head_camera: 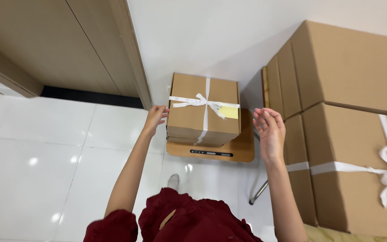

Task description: The person stacks several small cardboard boxes tied with white ribbons from a chair onto a marble table. They then untie the ribbon on the top box and remove a yellow sticky note from the table.

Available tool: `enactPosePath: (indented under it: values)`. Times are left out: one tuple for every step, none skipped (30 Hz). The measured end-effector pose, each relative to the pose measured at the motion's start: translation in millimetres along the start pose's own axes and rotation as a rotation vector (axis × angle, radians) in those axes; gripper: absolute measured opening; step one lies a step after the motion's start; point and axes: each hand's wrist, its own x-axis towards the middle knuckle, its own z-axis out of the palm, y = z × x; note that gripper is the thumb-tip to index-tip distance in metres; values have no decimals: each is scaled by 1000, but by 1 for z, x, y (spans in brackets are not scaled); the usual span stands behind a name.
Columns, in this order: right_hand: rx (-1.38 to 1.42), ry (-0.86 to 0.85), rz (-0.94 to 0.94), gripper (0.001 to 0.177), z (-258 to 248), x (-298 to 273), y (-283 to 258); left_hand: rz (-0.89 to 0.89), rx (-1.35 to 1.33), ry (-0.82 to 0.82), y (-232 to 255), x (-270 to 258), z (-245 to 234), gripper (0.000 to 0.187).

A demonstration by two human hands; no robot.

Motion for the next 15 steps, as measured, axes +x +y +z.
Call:
enactPosePath:
  values:
    - [-9,8,16,15,5,5,3,-20,1,-3,-15,21,-1,32]
    - [-44,-4,40,15,10,11,6,-47,33,10,-30,41,-2,39]
    - [-78,-16,65,16,14,16,9,-73,66,24,-45,61,-3,48]
    - [-77,-5,76,16,19,23,13,-85,75,18,-47,67,-3,48]
    - [-94,-19,102,16,23,31,17,-120,111,-11,-49,72,-2,55]
    - [-110,-25,128,16,23,35,21,-157,150,-46,-52,76,2,62]
    - [-108,-6,139,16,27,41,25,-169,163,-59,-60,86,2,62]
    - [-129,-8,149,18,29,45,27,-205,200,-83,-68,95,4,75]
    - [-151,-10,158,19,31,49,29,-241,237,-107,-75,104,7,89]
    - [-151,8,162,19,32,51,31,-247,246,-123,-80,110,12,89]
    - [-146,23,178,19,33,51,33,-287,194,-114,-86,115,18,94]
    - [-142,35,192,19,35,52,35,-327,140,-103,-91,119,22,100]
    - [-142,51,194,19,34,53,39,-331,147,-116,-99,125,24,100]
    - [-140,49,217,19,31,54,42,-360,119,-96,-108,132,26,98]
    - [-138,47,239,19,28,55,45,-388,92,-75,-117,137,29,95]
